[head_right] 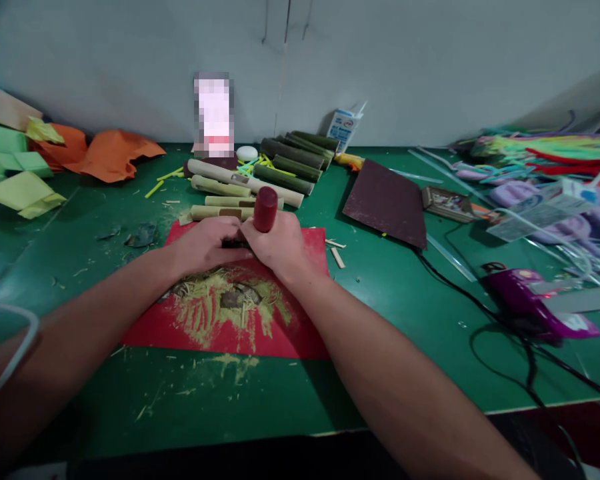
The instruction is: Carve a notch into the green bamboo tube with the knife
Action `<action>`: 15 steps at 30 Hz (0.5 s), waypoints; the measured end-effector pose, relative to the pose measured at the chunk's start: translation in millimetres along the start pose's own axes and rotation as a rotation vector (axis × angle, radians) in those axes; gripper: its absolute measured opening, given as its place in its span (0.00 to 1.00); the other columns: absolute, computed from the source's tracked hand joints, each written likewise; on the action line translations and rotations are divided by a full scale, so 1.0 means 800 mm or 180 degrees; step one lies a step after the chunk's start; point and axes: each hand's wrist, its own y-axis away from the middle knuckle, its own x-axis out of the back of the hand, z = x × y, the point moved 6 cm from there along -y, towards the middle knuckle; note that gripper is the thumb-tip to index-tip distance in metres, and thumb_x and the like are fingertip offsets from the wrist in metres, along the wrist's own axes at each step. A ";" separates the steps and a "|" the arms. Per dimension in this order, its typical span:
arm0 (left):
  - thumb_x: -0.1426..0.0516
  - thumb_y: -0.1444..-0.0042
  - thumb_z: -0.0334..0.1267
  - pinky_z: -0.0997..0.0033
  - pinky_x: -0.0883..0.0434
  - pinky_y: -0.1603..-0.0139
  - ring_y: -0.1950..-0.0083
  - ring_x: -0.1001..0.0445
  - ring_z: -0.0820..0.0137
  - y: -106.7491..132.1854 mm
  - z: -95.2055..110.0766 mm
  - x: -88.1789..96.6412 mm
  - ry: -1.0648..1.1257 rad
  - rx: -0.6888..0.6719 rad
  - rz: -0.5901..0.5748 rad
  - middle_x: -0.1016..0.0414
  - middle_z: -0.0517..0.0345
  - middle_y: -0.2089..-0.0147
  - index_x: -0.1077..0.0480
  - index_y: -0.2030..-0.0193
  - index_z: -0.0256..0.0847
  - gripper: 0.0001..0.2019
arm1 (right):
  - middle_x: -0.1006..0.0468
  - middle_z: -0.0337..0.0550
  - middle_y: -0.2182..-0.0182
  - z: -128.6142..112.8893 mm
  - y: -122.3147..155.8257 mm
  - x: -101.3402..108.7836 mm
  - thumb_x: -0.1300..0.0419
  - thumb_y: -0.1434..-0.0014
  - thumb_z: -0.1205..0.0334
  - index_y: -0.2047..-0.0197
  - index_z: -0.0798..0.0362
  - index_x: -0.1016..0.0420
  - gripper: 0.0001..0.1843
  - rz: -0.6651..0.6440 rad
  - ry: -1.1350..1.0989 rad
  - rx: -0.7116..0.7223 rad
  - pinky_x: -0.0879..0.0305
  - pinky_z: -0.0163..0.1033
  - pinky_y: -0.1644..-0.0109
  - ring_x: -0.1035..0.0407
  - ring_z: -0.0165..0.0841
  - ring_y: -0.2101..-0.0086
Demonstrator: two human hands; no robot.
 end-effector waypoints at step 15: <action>0.35 0.42 0.47 0.64 0.32 0.57 0.57 0.27 0.64 0.002 0.002 0.001 -0.0270 0.0198 0.0082 0.28 0.55 0.61 0.27 0.65 0.40 0.12 | 0.35 0.35 0.79 0.004 0.001 0.008 0.40 0.51 0.59 0.79 0.48 0.39 0.11 0.0217 -0.0439 -0.0320 0.42 0.40 0.68 0.41 0.30 0.74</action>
